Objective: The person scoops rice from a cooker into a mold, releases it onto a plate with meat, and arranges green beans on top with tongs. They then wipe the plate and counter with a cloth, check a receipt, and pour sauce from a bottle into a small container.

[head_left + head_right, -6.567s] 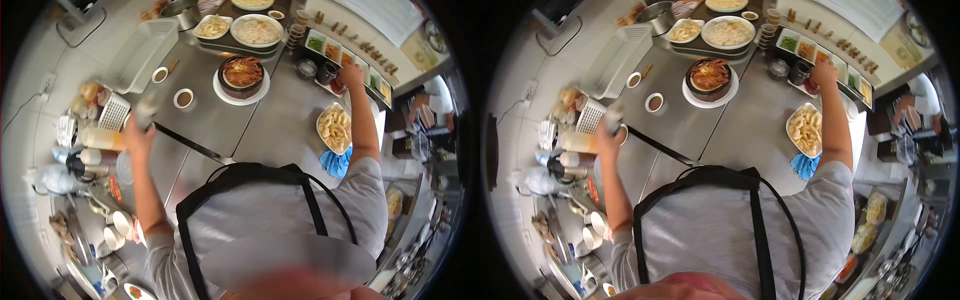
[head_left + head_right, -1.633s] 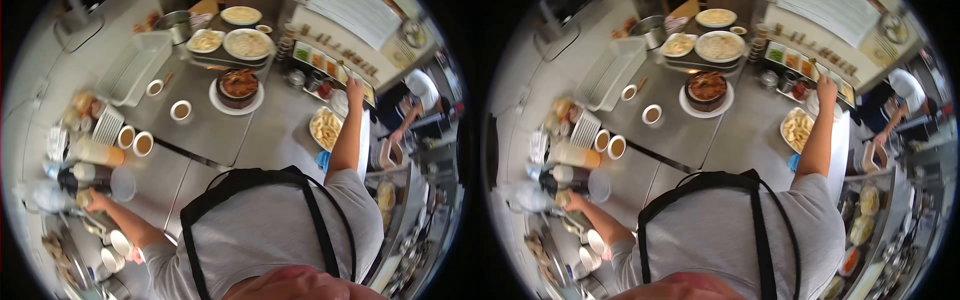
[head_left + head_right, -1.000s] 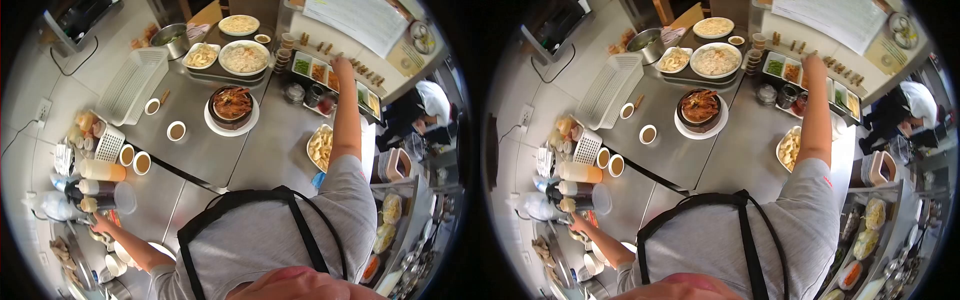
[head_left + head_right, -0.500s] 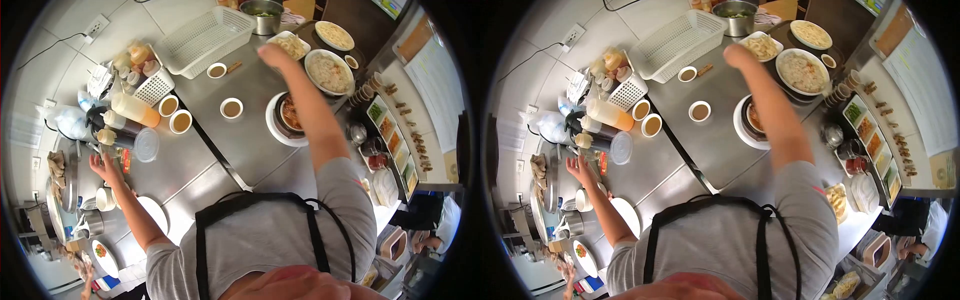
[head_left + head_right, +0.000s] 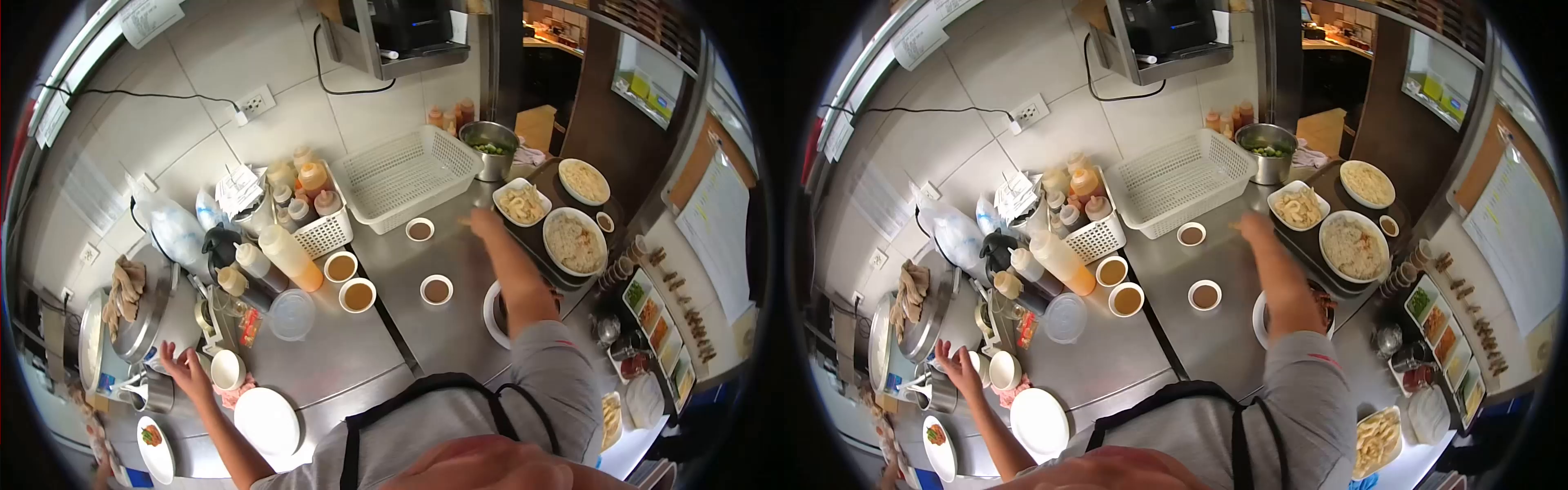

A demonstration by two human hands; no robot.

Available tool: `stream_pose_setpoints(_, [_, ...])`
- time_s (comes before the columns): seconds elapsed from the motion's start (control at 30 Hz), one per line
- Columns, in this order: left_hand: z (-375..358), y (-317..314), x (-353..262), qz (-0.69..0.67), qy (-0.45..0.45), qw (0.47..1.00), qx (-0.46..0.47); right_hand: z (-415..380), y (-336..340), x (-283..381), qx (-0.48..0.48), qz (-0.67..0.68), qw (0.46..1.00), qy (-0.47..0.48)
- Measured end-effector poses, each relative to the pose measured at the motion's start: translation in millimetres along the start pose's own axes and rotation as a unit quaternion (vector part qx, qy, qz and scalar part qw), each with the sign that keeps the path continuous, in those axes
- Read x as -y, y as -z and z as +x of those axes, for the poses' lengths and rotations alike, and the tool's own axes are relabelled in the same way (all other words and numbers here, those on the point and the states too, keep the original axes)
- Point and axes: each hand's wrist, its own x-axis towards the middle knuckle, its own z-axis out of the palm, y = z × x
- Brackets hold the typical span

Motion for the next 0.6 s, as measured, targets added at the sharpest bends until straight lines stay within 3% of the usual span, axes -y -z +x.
stream_pose_setpoints(0.03, [-1.8, -9.6, -12.7, 0.003, 0.011, 1.000, 0.010, -16.3, 28.5, -12.8, -0.006, 0.020, 1.000, 0.000])
stream_pose_setpoints(0.1, [-7.8, -24.8, -22.7, -0.035, 0.001, 0.999, 0.040, -71.5, 76.7, -46.2, 0.009, 0.316, 0.949, -0.014])
stream_pose_setpoints(0.13, [-11.1, -31.0, -23.8, -0.068, 0.008, 0.996, 0.051, -73.1, 67.6, -85.1, -0.018, 0.423, 0.906, -0.007])
stream_pose_setpoints(0.2, [-17.1, -37.5, -25.3, -0.073, 0.010, 0.995, 0.068, -124.2, 80.5, -129.7, -0.237, 0.298, 0.924, 0.032])
stream_pose_setpoints(0.27, [-22.5, -43.4, -31.6, -0.103, 0.018, 0.992, 0.072, -170.5, 74.4, -174.8, -0.253, 0.369, 0.894, -0.035])
stream_pose_setpoints(0.37, [-25.7, -45.8, -46.9, -0.110, 0.036, 0.990, 0.082, -230.4, 51.4, -217.1, -0.227, 0.278, 0.926, -0.118])
stream_pose_setpoints(0.43, [-25.3, -47.5, -47.1, -0.132, 0.025, 0.987, 0.089, -256.3, 22.5, -235.4, -0.237, 0.164, 0.949, -0.126])
stream_pose_setpoints(0.47, [-26.2, -48.9, -51.6, -0.136, 0.019, 0.987, 0.088, -260.6, -0.6, -250.4, -0.247, 0.238, 0.927, -0.151])
stream_pose_setpoints(0.5, [-27.7, -47.4, -59.2, -0.137, 0.015, 0.987, 0.086, -267.2, -9.8, -256.4, -0.230, 0.141, 0.956, -0.115])
stream_pose_setpoints(0.6, [-33.1, -40.2, -63.8, -0.102, 0.008, 0.991, 0.087, -281.9, -0.8, -230.9, -0.184, 0.225, 0.939, -0.185])
